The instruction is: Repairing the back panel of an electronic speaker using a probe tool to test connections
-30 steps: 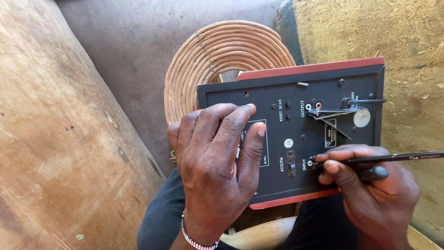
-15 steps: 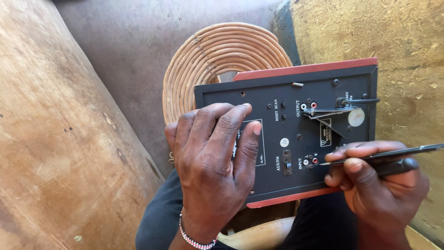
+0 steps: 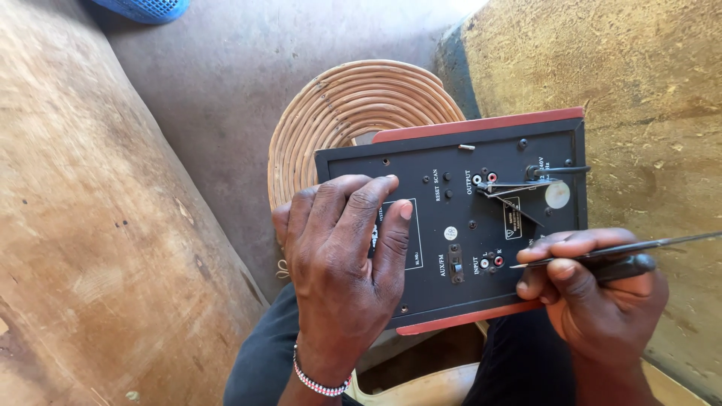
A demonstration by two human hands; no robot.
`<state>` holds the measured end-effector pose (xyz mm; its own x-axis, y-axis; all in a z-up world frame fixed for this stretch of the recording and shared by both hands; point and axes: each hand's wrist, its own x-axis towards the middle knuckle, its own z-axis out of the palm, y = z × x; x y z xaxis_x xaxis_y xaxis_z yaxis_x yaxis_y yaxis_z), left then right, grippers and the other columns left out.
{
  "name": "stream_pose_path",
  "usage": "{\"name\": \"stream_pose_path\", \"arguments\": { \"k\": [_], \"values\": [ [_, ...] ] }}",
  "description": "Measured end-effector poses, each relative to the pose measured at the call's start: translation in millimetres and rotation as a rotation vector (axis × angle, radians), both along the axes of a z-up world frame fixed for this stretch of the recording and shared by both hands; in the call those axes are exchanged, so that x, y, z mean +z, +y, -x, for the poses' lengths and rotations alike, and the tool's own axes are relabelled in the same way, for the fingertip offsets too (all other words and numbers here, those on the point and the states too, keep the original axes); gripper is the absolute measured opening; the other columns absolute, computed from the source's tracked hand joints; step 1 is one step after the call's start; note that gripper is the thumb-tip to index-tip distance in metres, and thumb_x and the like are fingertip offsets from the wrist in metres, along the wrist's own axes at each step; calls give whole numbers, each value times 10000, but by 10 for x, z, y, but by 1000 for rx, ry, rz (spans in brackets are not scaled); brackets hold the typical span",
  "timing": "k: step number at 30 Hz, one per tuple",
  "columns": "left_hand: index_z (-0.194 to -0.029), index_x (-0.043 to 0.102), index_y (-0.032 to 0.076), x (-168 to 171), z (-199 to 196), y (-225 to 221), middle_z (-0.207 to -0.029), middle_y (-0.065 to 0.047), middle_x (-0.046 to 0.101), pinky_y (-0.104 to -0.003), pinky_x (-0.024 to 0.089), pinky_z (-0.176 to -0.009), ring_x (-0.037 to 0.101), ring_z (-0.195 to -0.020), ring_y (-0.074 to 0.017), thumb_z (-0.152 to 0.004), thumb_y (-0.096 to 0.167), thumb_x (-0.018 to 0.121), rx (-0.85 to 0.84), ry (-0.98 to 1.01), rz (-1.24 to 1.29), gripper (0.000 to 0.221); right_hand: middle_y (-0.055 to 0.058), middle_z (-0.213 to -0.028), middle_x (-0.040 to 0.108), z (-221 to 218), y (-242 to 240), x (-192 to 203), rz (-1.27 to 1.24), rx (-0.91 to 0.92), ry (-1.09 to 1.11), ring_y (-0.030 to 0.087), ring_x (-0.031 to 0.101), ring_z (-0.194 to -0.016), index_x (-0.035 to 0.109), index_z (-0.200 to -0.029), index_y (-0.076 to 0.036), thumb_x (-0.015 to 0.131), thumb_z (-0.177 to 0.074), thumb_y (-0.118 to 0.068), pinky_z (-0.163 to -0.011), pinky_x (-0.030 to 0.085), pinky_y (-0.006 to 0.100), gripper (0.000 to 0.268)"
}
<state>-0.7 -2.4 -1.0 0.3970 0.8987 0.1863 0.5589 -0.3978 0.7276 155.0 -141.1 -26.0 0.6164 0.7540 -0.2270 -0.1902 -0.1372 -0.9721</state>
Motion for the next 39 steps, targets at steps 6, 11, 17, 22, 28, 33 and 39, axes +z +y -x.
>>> {"name": "stream_pose_path", "arguments": {
  "k": [6,11,17,22,28,33,39],
  "values": [
    [-927,608,40,11,10,2,-874,-59,583,-333,309,-744,490,-768,-184,-760,102,623,3,-36,-8,179,119,-895,615,124,101,65,203,136,-349,112,554,-570,468,-893,-4,555,-791,-17,-511,447,172,135],
    [-932,608,38,0,16,8,-876,-61,581,-335,299,-737,480,-763,-185,-769,111,609,-1,-44,-5,178,128,-778,631,179,244,156,362,144,-488,136,559,-533,516,-891,49,592,-769,7,-494,468,209,149],
    [-933,607,40,0,18,3,-881,-61,578,-339,305,-746,480,-767,-190,-771,115,607,-4,-37,-1,179,138,-755,622,190,291,190,391,119,-421,145,547,-533,521,-900,67,577,-779,22,-484,455,214,141],
    [-937,609,42,-5,23,-3,-881,-56,579,-336,301,-747,482,-772,-180,-766,111,623,-7,-34,-8,184,140,-746,621,187,316,200,371,105,-376,143,546,-528,524,-908,67,571,-783,32,-469,443,212,138],
    [-925,604,47,0,14,-1,-872,-43,576,-326,295,-739,467,-753,-179,-781,121,598,-9,-28,-22,162,77,-590,565,58,260,136,271,150,-283,87,487,-464,545,-891,24,543,-817,-36,-411,343,156,95],
    [-895,605,40,44,-18,-66,-873,-79,526,-360,293,-721,442,-759,-223,-786,115,596,-31,78,-185,132,157,-855,608,-47,88,-51,-64,56,24,101,504,-519,481,-935,-16,561,-799,-9,-486,463,178,158],
    [-849,551,37,379,-169,-451,-748,-85,528,-327,378,-650,490,-647,-235,-832,178,488,-479,-266,72,155,154,-922,596,139,-130,-32,-396,-19,123,124,526,-634,521,-936,-33,563,-804,0,-522,448,185,142]
  ]
}}
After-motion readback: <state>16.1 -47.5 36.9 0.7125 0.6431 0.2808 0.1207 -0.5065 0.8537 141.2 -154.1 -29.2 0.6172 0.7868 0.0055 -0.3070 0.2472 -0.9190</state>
